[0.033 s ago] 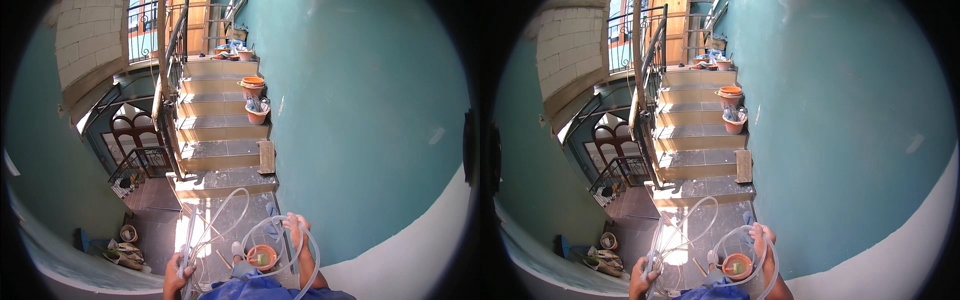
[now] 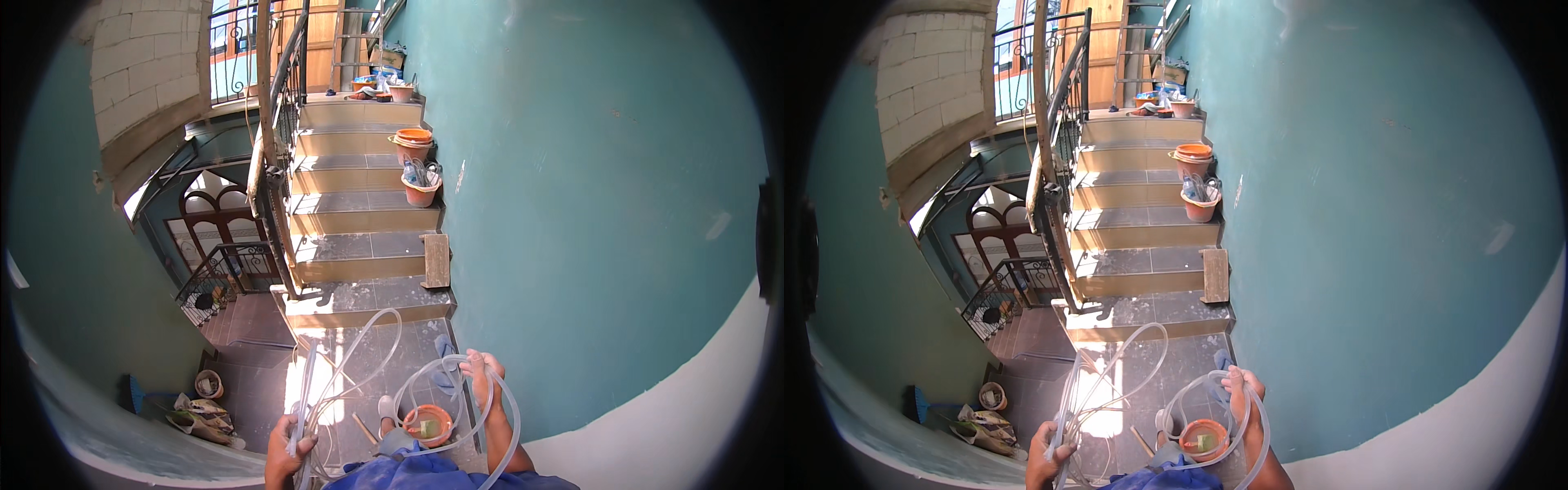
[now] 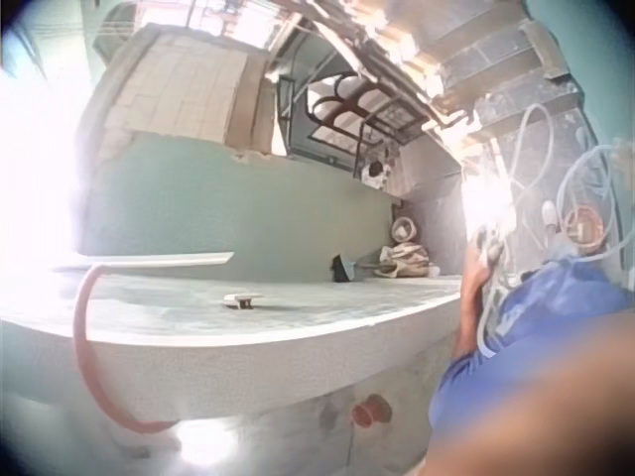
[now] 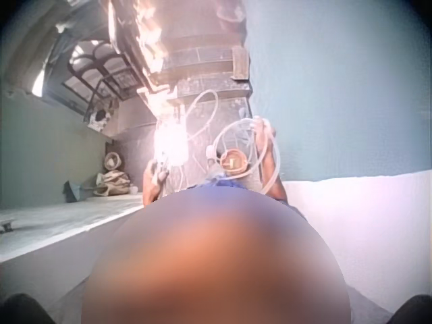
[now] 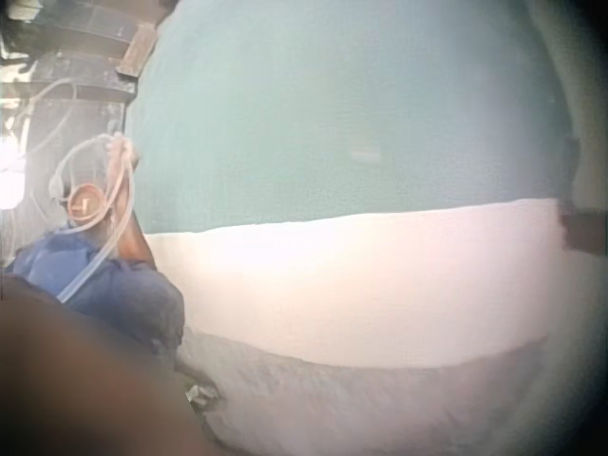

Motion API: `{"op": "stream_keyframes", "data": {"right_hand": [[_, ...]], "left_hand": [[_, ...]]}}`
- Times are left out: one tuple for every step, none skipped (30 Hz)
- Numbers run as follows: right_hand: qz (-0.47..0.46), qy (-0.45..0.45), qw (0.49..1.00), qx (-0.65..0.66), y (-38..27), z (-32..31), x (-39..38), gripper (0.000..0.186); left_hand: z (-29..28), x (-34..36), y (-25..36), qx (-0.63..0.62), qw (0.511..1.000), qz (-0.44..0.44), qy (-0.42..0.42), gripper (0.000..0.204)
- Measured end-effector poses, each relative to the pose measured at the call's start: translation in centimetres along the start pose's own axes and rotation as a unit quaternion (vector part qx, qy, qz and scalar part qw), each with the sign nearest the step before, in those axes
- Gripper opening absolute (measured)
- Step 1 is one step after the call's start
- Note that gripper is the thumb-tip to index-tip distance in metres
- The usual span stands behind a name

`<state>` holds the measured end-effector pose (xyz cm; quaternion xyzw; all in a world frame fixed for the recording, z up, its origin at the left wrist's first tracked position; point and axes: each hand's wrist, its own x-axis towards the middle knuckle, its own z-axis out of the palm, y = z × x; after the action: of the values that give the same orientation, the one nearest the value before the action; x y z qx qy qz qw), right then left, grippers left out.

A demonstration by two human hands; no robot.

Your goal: The person positions a clear plastic tube along a wall corner, then stands and coils the tubing while another worker moves nearby. The person continues to handle and organize the tubing on the floor.

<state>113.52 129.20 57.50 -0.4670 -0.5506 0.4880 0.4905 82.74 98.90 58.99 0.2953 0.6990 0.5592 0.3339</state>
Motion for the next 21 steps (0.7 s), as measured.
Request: {"op": "stream_keyframes", "data": {"right_hand": [[-0.004, -0.002, 1.000, 0.009, 1.3, 1.1, 1.9, 0.046], [-0.004, -0.008, 1.000, 0.016, 2.4, 2.3, 3.9, 0.046], [-0.003, -0.013, 1.000, 0.022, 3.4, 3.5, 6.0, 0.045], [-0.001, -0.014, 1.000, 0.027, 4.7, 4.1, 8.0, 0.045], [-0.011, -0.009, 1.000, 0.020, 5.9, 4.6, 10.3, 0.045], [-0.021, -0.009, 0.999, 0.022, 6.8, 5.1, 13.1, 0.045], [-0.025, -0.008, 0.999, 0.025, 8.1, 5.3, 15.6, 0.045], [-0.029, -0.008, 0.999, 0.028, 9.3, 5.7, 18.2, 0.045], [-0.027, -0.010, 0.999, 0.029, 10.5, 6.5, 21.0, 0.046], [-0.031, -0.007, 0.999, 0.029, 11.4, 7.2, 24.1, 0.046], [-0.025, -0.008, 0.999, 0.031, 12.2, 8.0, 26.5, 0.046], [-0.021, -0.011, 0.999, 0.034, 13.0, 9.0, 28.8, 0.046], [-0.017, -0.018, 0.999, 0.025, 13.4, 9.8, 31.0, 0.047], [-0.010, -0.020, 0.999, 0.026, 13.1, 10.5, 32.5, 0.046], [-0.004, -0.025, 0.999, 0.028, 12.6, 11.4, 34.1, 0.046], [-0.004, -0.038, 0.999, 0.023, 11.7, 12.1, 36.1, 0.046], [-0.007, -0.045, 0.999, 0.018, 12.0, 12.3, 37.9, 0.046], [-0.002, -0.026, 1.000, 0.017, 12.0, 12.5, 39.8, 0.046], [0.009, -0.008, 1.000, 0.010, 10.9, 12.9, 40.9, 0.046], [0.011, -0.011, 1.000, 0.002, 10.9, 13.5, 42.3, 0.048], [0.010, -0.014, 1.000, -0.005, 11.4, 14.0, 43.7, 0.050]], "left_hand": [[0.2, 1.6, -0.6, 0.005, 1.000, -0.002, 0.012, 0.046], [0.5, 3.5, -1.4, 0.009, 1.000, -0.005, 0.023, 0.046], [0.8, 5.8, -2.7, 0.006, 0.999, 0.009, 0.033, 0.046], [1.6, 8.3, -3.4, -0.011, 0.999, 0.009, 0.031, 0.047], [2.4, 10.8, -3.9, -0.029, 0.999, 0.007, 0.031, 0.047], [3.1, 13.4, -4.5, -0.047, 0.998, 0.006, 0.031, 0.047], [4.1, 16.6, -5.3, -0.014, 0.999, 0.028, 0.030, 0.048], [5.1, 19.6, -6.0, -0.020, 0.999, 0.025, 0.026, 0.048], [5.9, 22.7, -6.5, -0.027, 0.999, 0.022, 0.024, 0.049], [7.1, 26.0, -6.3, -0.036, 0.999, 0.019, 0.020, 0.049], [8.1, 28.4, -6.2, -0.070, 0.997, -0.010, 0.037, 0.048], [8.8, 30.9, -6.0, -0.034, 0.999, -0.011, 0.034, 0.048], [9.4, 33.1, -5.5, 0.000, 0.999, -0.016, 0.029, 0.048], [10.1, 34.3, -4.9, 0.025, 0.999, -0.029, 0.028, 0.047], [10.3, 35.6, -3.8, 0.007, 1.000, -0.019, 0.024, 0.047], [10.6, 37.1, -2.8, 0.018, 0.999, -0.030, 0.012, 0.049], [10.8, 38.7, -3.0, 0.071, 0.997, 0.015, 0.012, 0.051], [11.3, 40.8, -3.3, 0.080, 0.995, 0.056, 0.004, 0.054], [11.9, 42.9, -2.5, 0.080, 0.995, 0.042, -0.029, 0.054], [12.3, 44.8, -2.8, 0.078, 0.995, 0.061, -0.024, 0.053], [12.6, 46.7, -3.2, 0.068, 0.991, 0.106, -0.042, 0.051]]}}
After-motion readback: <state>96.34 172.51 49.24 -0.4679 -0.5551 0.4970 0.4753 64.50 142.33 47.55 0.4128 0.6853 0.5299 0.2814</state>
